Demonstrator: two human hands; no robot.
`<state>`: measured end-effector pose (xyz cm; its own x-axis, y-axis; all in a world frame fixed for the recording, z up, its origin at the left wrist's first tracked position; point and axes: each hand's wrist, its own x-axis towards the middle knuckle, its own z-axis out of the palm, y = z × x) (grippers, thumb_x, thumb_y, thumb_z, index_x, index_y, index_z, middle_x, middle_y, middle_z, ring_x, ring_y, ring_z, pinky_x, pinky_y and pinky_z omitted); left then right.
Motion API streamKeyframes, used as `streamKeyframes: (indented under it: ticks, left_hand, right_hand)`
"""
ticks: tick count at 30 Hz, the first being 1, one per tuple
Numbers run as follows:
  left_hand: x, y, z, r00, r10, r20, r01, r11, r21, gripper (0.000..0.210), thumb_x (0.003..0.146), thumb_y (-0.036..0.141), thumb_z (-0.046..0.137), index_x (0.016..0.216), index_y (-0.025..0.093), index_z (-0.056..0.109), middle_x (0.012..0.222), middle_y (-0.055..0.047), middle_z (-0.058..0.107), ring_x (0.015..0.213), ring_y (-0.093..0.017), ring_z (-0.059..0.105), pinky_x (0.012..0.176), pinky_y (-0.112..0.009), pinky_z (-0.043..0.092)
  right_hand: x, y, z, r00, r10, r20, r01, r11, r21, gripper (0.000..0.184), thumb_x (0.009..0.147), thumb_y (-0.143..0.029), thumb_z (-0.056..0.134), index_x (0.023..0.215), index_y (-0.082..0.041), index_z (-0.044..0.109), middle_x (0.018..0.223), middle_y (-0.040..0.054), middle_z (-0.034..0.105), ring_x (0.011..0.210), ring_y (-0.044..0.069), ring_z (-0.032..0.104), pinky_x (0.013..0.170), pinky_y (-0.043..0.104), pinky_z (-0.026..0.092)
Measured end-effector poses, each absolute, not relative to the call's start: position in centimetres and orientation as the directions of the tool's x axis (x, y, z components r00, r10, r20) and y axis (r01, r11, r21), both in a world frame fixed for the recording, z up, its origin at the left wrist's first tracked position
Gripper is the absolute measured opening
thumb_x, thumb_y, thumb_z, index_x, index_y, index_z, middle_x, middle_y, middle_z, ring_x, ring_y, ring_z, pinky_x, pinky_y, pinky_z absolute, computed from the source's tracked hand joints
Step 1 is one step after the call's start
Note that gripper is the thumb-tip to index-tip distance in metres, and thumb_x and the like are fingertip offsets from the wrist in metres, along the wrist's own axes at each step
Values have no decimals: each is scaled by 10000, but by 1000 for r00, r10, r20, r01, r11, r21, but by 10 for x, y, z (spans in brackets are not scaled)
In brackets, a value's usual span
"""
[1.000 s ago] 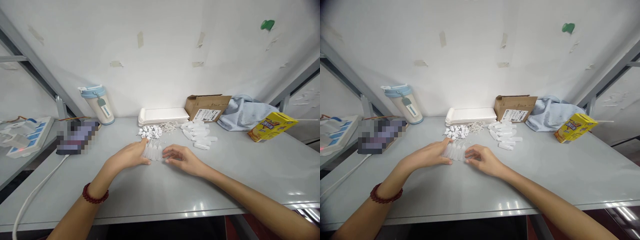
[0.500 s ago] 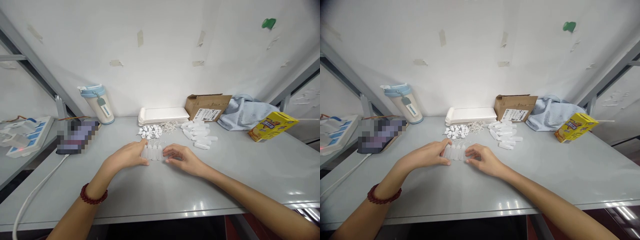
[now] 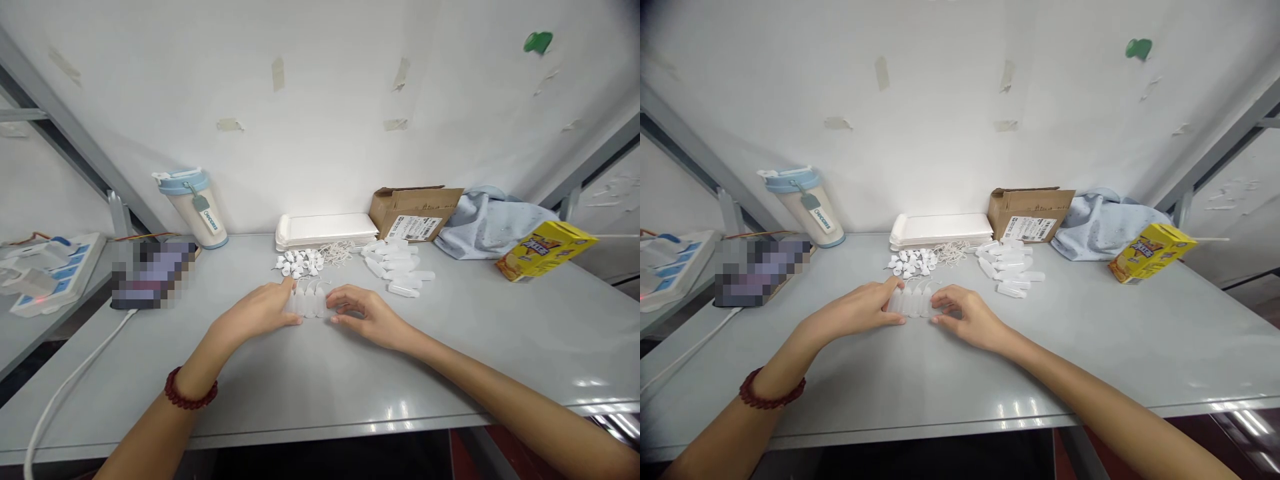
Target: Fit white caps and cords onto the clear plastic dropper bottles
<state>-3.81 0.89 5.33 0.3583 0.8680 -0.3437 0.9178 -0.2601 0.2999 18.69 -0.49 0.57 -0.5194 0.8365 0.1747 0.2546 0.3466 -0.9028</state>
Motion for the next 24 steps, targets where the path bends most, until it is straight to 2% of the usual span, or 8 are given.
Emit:
streamKeyframes:
  ticks: [8, 12, 15, 18, 22, 24]
  left_hand:
    - [-41, 9, 58, 356, 863, -358, 918, -252, 306, 598, 697, 522, 543, 1186, 200, 418, 944, -74, 602, 844, -265, 585, 614, -292, 418]
    - [-44, 10, 61, 343, 867, -362, 917, -225, 329, 648, 675, 548, 565, 1202, 205, 409, 906, -50, 601, 799, -245, 588, 591, -282, 410]
    - [-46, 13, 62, 340, 870, -357, 907, -203, 368, 725, 646, 581, 587, 1229, 198, 390, 841, -19, 604, 732, -220, 588, 569, -273, 403]
    - [-45, 19, 65, 369, 879, -303, 877, -221, 427, 694, 654, 601, 580, 1189, 189, 420, 811, -5, 614, 705, -202, 587, 561, -262, 395]
    - [-29, 36, 67, 503, 846, -178, 780, -356, 514, 488, 777, 577, 469, 1078, 194, 482, 782, -4, 621, 699, -181, 577, 577, -247, 398]
    - [-15, 50, 64, 550, 831, -79, 745, -447, 495, 365, 830, 500, 428, 1002, 191, 518, 762, -7, 623, 685, -171, 570, 596, -249, 403]
  right_hand:
    - [188, -5, 8, -515, 838, 181, 305, 376, -875, 187, 795, -259, 613, 969, -193, 625, 1048, 72, 604, 954, 186, 601, 850, 355, 516]
    - [192, -2, 16, -494, 843, 212, 350, 416, -840, 204, 804, -249, 591, 999, -193, 610, 1015, 74, 620, 938, 187, 602, 818, 351, 522]
    - [203, 9, 21, -453, 838, 303, 454, 510, -731, 172, 818, -241, 561, 978, -198, 603, 975, 72, 641, 881, 191, 612, 764, 351, 523]
    - [220, 26, 23, -393, 839, 377, 620, 544, -565, 145, 822, -208, 542, 951, -187, 605, 925, 81, 652, 847, 211, 613, 746, 366, 504]
    - [242, 45, 22, -303, 895, 327, 822, 419, -385, 192, 814, -148, 537, 995, -153, 600, 987, 120, 644, 882, 254, 604, 726, 378, 481]
    - [247, 49, 21, -273, 919, 285, 886, 355, -297, 207, 821, -142, 539, 1019, -135, 598, 1013, 131, 640, 915, 262, 593, 736, 366, 468]
